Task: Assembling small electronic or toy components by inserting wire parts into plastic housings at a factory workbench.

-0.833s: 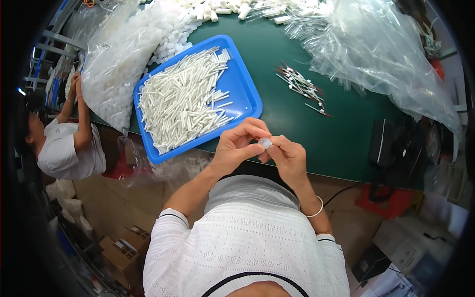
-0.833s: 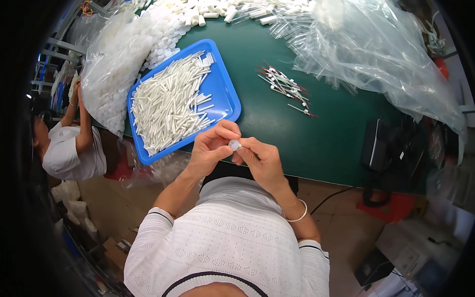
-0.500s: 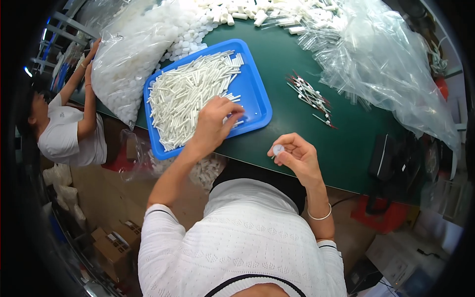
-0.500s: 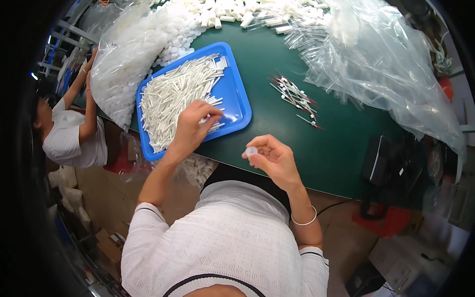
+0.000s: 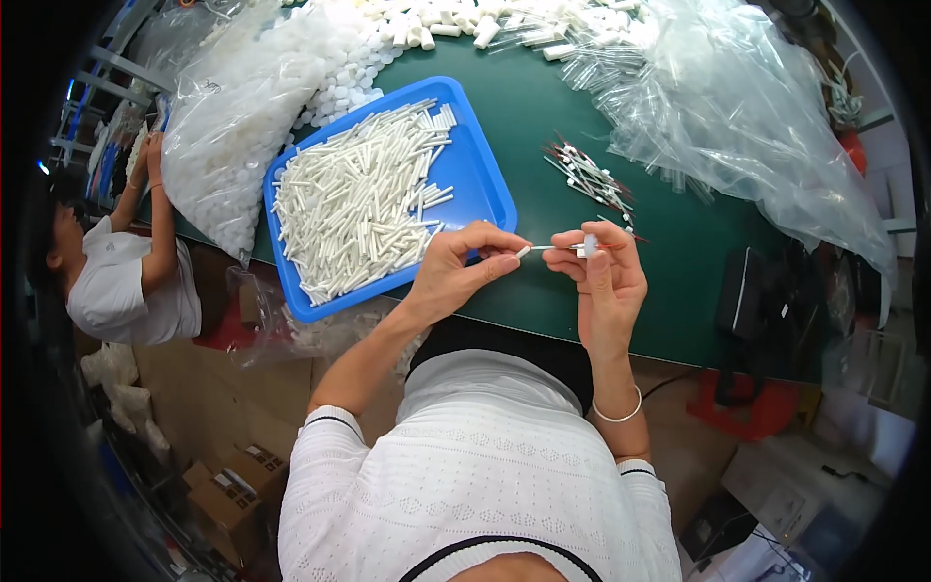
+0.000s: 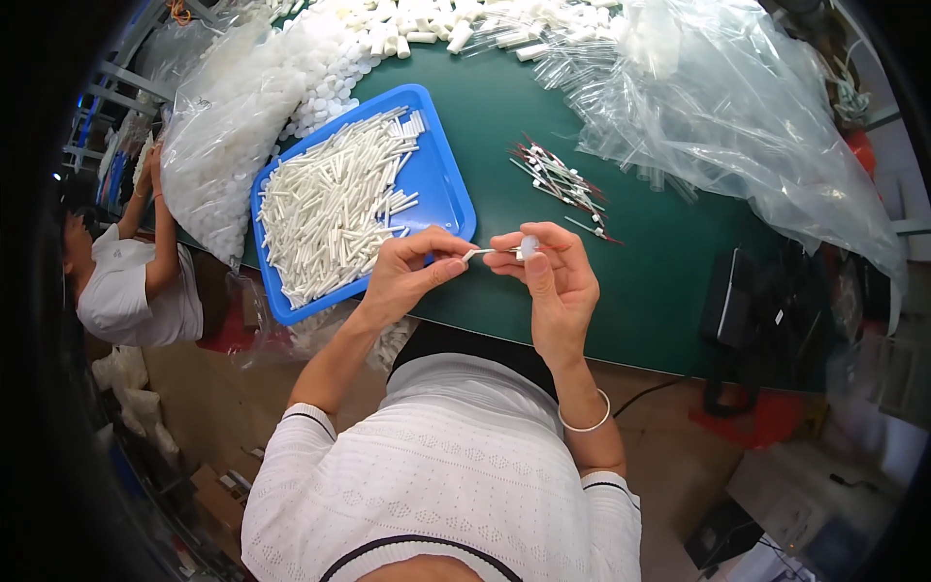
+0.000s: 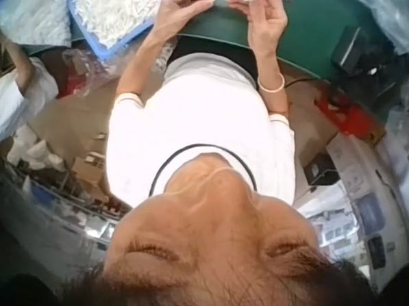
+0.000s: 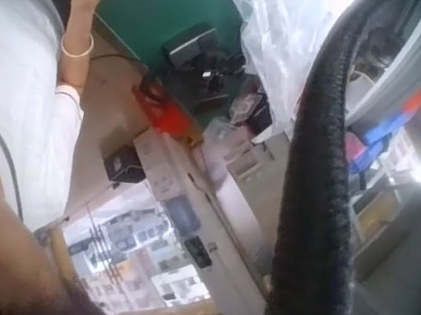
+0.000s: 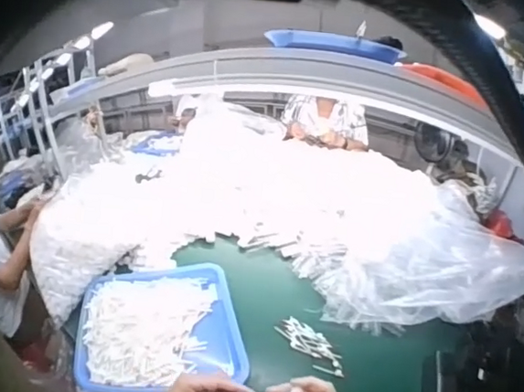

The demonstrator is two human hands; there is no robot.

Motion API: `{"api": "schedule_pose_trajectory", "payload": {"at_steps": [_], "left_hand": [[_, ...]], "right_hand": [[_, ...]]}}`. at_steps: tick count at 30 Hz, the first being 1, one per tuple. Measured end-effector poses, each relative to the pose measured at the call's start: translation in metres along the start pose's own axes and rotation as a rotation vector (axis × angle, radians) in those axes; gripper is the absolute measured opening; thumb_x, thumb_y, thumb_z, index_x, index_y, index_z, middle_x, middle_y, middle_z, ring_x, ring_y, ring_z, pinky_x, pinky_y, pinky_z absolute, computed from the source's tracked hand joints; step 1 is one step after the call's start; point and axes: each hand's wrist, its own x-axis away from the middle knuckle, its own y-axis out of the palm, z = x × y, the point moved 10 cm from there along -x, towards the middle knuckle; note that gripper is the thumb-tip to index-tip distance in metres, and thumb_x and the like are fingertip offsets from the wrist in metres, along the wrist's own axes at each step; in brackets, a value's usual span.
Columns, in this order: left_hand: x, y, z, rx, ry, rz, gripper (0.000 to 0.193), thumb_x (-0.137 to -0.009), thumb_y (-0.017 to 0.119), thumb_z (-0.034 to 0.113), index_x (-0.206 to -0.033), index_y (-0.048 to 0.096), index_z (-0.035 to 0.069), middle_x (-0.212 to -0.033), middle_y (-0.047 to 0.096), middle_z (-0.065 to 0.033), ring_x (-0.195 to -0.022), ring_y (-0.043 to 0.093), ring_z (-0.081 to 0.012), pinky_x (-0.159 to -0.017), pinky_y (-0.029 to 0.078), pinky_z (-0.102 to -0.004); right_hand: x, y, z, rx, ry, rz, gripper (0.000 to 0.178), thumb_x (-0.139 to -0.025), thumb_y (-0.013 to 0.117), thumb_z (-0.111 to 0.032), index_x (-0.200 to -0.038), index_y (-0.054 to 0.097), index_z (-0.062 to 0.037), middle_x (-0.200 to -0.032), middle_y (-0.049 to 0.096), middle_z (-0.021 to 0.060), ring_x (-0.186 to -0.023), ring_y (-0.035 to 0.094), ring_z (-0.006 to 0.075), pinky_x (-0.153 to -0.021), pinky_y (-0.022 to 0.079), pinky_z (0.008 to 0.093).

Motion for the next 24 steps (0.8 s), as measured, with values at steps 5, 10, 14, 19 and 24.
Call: {"api": "schedule_pose_trajectory", "payload": {"at_steps": [5, 10, 14, 19, 24], "left_hand": [[0.004, 0.004, -0.005, 0.108, 0.001, 0.015, 0.015, -0.084, 0.069, 0.006, -0.099, 0.071, 0.004, -0.090, 0.066, -0.0048, -0.078, 0.057, -0.0108, -0.073, 0.044, -0.0247], [0.006, 0.000, 0.041, -0.344, 0.337, 0.137, 0.012, -0.079, 0.070, 0.002, -0.091, 0.070, 0.004, -0.085, 0.067, -0.0046, -0.076, 0.058, -0.0161, -0.074, 0.042, -0.0292], [0.002, 0.011, 0.060, -0.531, 0.396, 0.001, 0.014, -0.077, 0.070, 0.001, -0.090, 0.068, 0.006, -0.075, 0.068, -0.0008, -0.068, 0.057, -0.0155, -0.072, 0.038, -0.0298], [-0.017, 0.021, 0.065, -0.527, 0.364, -0.116, 0.028, -0.082, 0.071, 0.014, -0.108, 0.063, 0.010, -0.071, 0.066, -0.0018, -0.065, 0.061, -0.0190, -0.075, 0.042, -0.0321], [-0.160, -0.071, 0.066, -0.480, 0.288, 0.098, 0.016, -0.087, 0.065, 0.019, -0.096, 0.069, 0.005, -0.077, 0.069, -0.0065, -0.069, 0.065, -0.0136, -0.064, 0.050, -0.0285]], "right_hand": [[0.006, 0.001, 0.011, -0.002, 0.036, -0.021, 0.029, -0.098, 0.053, -0.018, -0.117, 0.050, 0.0034, -0.106, 0.064, 0.0196, -0.091, 0.068, 0.0244, -0.081, 0.056, 0.0331], [0.008, 0.012, 0.005, 0.510, -0.006, 0.006, 0.015, -0.093, 0.063, -0.015, -0.095, 0.062, 0.0000, -0.085, 0.061, 0.0036, -0.070, 0.057, 0.0078, -0.062, 0.048, 0.0215], [-0.001, 0.003, 0.021, 0.497, 0.129, -0.054, 0.017, -0.095, 0.061, -0.017, -0.089, 0.061, -0.0012, -0.065, 0.054, -0.0020, -0.058, 0.046, 0.0027, -0.049, 0.036, 0.0193], [-0.002, -0.008, 0.044, 0.269, 0.312, -0.043, 0.015, -0.097, 0.056, -0.016, -0.092, 0.061, -0.0019, -0.069, 0.056, -0.0015, -0.058, 0.047, 0.0025, -0.048, 0.035, 0.0194], [-0.019, -0.047, 0.034, -0.021, 0.247, 0.154, 0.015, -0.091, 0.058, -0.001, -0.106, 0.058, 0.0011, -0.092, 0.062, 0.0082, -0.074, 0.060, 0.0125, -0.062, 0.051, 0.0247]]}}
